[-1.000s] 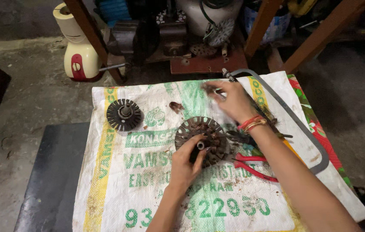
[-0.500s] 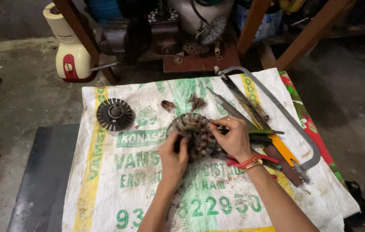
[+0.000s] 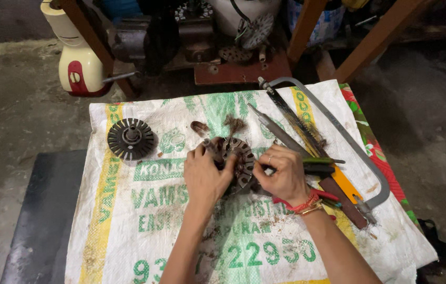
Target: The person cleans a circular metal motor part by hand and with tools. They use a hacksaw, pliers, and a screwdriver to scrape and remove debris from the slots and surfaces of the part while holding it on a printed sack on the floor.
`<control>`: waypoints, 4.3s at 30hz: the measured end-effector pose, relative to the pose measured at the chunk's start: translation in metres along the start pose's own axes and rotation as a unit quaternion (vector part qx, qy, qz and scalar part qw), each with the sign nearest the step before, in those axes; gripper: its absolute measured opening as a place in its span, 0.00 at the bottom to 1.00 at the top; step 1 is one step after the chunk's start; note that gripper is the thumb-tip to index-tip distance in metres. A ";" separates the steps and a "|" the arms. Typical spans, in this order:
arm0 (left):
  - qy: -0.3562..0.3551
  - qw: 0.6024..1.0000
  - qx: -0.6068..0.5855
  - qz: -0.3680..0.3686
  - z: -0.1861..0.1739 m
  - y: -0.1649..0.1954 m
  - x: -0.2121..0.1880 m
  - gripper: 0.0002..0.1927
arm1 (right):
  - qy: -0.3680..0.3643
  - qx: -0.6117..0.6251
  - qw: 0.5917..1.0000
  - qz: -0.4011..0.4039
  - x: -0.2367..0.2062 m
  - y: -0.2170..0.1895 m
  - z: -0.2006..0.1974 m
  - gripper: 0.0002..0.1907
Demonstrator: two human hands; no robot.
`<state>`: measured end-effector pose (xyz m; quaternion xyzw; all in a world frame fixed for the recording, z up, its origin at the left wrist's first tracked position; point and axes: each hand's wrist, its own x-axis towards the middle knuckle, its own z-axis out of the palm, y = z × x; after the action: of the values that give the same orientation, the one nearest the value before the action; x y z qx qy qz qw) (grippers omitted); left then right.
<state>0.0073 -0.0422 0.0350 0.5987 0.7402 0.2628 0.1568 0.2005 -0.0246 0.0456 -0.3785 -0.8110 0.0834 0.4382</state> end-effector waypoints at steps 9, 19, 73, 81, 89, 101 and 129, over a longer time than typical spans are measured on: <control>0.140 0.962 0.003 0.235 0.006 -0.006 -0.028 0.28 | -0.050 -0.024 0.983 0.174 0.004 0.005 0.006 0.09; -0.005 0.955 -0.140 0.263 -0.013 0.006 0.012 0.31 | -0.050 0.006 0.984 0.168 0.002 0.025 0.007 0.11; -0.290 0.872 -0.390 0.057 -0.046 -0.053 0.016 0.33 | 0.082 -0.210 0.940 0.255 -0.081 0.003 -0.161 0.14; -0.240 0.842 -0.477 -0.069 -0.009 -0.058 0.025 0.23 | 0.190 0.135 0.930 0.284 -0.078 -0.038 -0.070 0.18; -0.159 0.848 -0.502 -0.063 0.033 -0.084 0.044 0.23 | 0.151 0.110 0.948 0.256 -0.036 -0.029 -0.006 0.18; -0.115 0.868 -0.474 -0.094 0.036 -0.084 0.040 0.22 | 0.075 -0.031 0.913 0.399 -0.011 -0.073 -0.017 0.18; -0.111 0.851 -0.503 -0.099 0.035 -0.080 0.041 0.18 | 0.048 -0.038 0.914 0.402 -0.031 -0.103 -0.034 0.17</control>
<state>-0.0476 -0.0069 -0.0366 0.3870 0.5396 0.5141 0.5429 0.1817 -0.1242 0.0944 -0.6925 -0.5713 0.2031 0.3910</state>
